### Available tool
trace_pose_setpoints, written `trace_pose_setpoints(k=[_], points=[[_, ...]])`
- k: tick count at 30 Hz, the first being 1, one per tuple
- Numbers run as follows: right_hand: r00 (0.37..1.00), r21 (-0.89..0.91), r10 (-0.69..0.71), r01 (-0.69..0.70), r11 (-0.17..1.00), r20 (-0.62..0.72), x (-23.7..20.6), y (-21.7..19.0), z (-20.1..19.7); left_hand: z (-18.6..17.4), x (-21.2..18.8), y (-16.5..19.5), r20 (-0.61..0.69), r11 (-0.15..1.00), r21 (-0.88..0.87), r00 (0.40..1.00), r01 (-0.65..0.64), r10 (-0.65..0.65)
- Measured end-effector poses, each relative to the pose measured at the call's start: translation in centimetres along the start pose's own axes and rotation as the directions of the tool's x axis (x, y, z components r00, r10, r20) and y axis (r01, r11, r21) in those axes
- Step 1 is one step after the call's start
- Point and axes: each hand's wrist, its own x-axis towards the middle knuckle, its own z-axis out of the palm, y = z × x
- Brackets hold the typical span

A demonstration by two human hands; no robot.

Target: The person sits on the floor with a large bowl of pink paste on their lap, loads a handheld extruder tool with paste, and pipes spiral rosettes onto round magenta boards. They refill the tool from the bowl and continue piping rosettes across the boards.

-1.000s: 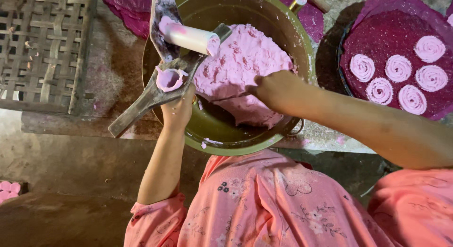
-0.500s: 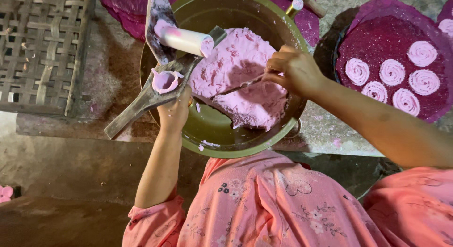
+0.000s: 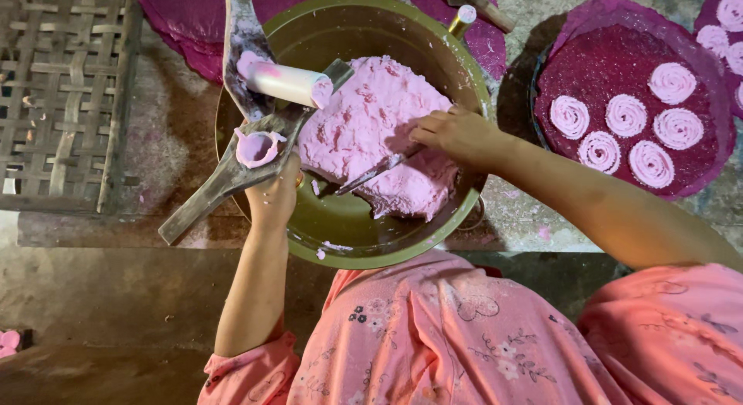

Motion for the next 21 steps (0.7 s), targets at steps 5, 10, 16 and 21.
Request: trace_pose_setpoints(k=[5, 10, 16, 21], points=[[0.997, 0.284, 0.075, -0.069, 0.956, -0.013, 0.9, 0.7, -1.3, 0.1, 0.1, 0.0, 0.015, 1.0, 0.025, 1.0, -0.014, 0.014], [0.898, 0.233, 0.258, -0.353, 0.906, 0.356, 1.9, -0.3, -3.5, 0.0, 0.1, -0.2, 0.016, 0.998, -0.055, 1.0, 0.014, -0.013], [0.953, 0.39, 0.304, -0.28, 0.877, 0.0, 3.8, -0.5, -2.5, -0.4, 0.1, -1.3, 0.014, 1.0, -0.003, 1.0, -0.019, 0.019], [0.976, -0.074, 0.123, -0.138, 0.988, -0.182, 4.8, -0.7, -1.4, -0.5, 0.0, -1.6, 0.009, 0.999, 0.042, 1.0, 0.022, -0.022]])
